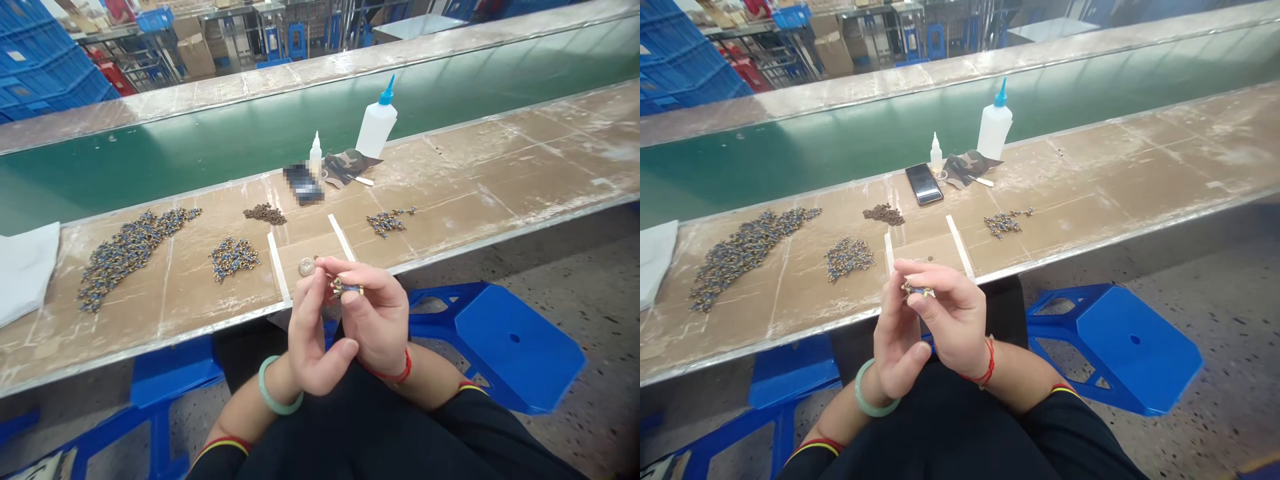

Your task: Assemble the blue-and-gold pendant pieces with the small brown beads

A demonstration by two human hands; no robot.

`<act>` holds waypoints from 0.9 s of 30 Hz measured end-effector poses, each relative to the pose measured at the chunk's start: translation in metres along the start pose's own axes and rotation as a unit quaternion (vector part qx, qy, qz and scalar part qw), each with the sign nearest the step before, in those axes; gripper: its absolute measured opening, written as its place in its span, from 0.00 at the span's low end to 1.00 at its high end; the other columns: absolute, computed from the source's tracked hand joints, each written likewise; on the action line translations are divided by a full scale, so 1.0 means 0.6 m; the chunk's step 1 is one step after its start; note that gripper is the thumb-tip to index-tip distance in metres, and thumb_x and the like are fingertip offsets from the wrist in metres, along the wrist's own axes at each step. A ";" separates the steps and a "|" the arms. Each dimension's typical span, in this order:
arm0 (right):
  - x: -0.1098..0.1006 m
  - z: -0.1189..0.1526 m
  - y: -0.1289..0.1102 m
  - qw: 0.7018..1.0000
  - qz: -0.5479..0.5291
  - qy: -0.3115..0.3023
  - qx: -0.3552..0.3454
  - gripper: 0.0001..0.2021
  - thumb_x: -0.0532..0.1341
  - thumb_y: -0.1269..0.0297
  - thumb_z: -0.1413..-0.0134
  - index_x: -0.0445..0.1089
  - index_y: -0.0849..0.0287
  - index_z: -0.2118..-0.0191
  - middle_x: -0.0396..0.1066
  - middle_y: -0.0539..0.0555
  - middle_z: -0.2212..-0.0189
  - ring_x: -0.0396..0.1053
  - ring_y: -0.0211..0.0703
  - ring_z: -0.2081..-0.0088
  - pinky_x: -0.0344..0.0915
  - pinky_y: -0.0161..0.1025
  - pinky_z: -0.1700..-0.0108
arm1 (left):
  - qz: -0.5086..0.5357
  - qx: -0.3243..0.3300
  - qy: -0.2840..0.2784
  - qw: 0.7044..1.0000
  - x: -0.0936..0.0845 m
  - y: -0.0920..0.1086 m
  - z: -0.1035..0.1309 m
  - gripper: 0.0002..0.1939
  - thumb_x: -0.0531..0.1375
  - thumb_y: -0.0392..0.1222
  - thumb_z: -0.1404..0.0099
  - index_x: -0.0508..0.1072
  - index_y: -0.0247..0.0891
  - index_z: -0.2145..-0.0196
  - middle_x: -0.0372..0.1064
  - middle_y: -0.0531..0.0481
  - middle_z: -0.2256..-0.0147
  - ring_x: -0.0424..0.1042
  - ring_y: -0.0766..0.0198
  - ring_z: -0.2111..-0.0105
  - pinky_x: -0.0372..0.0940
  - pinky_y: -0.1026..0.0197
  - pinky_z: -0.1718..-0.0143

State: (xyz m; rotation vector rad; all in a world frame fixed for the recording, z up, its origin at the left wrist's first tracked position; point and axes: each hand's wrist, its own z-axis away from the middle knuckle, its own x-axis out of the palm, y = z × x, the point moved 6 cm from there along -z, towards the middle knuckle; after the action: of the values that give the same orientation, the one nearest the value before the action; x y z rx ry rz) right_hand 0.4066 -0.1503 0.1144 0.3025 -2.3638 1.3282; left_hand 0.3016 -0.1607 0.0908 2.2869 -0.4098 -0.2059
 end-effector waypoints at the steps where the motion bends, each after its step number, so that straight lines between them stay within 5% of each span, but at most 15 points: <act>1: 0.001 0.000 0.001 1.000 -0.005 -0.001 -0.002 0.08 0.68 0.65 0.35 0.81 0.43 0.53 0.83 0.47 0.50 0.81 0.43 0.47 0.79 0.45 0.43 | 0.003 0.005 -0.005 1.000 0.002 0.000 0.000 0.41 0.59 0.45 0.27 0.47 0.49 0.23 0.50 0.51 0.26 0.53 0.51 0.28 0.57 0.54 0.29; 9: 0.002 0.003 0.006 1.000 0.005 0.011 -0.002 0.05 0.68 0.61 0.35 0.81 0.45 0.55 0.84 0.49 0.52 0.83 0.46 0.50 0.81 0.49 0.45 | -0.122 0.088 0.020 0.988 0.009 0.009 0.002 0.40 0.55 0.51 0.25 0.44 0.45 0.22 0.40 0.55 0.22 0.40 0.56 0.22 0.41 0.55 0.22; 16: 0.005 0.004 -0.002 1.000 -0.018 -0.006 -0.006 0.07 0.69 0.63 0.35 0.80 0.45 0.54 0.84 0.48 0.52 0.83 0.44 0.50 0.82 0.46 0.48 | -0.215 0.140 0.042 0.966 -0.005 0.013 -0.005 0.41 0.58 0.57 0.27 0.50 0.41 0.24 0.62 0.42 0.33 0.65 0.50 0.34 0.67 0.50 0.34; 22: 0.006 0.003 -0.003 1.000 -0.013 -0.010 -0.012 0.07 0.68 0.64 0.35 0.80 0.44 0.53 0.84 0.48 0.51 0.82 0.44 0.49 0.81 0.44 0.47 | -0.200 0.123 0.015 0.972 -0.008 0.006 0.002 0.41 0.56 0.54 0.25 0.46 0.40 0.23 0.57 0.40 0.31 0.63 0.49 0.33 0.62 0.47 0.30; 27: -0.027 0.030 0.019 0.999 0.018 0.002 0.037 0.06 0.69 0.60 0.36 0.79 0.48 0.54 0.83 0.53 0.49 0.81 0.52 0.45 0.77 0.56 0.40 | -0.205 0.069 0.019 0.976 0.005 -0.016 0.027 0.43 0.58 0.59 0.27 0.46 0.50 0.23 0.56 0.41 0.32 0.59 0.41 0.30 0.59 0.38 0.29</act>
State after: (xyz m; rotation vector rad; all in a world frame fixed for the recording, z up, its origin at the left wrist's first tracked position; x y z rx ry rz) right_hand 0.4125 -0.1598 0.0901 0.2799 -2.3310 1.4345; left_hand 0.3019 -0.1668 0.0729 2.4900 0.0757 -0.3480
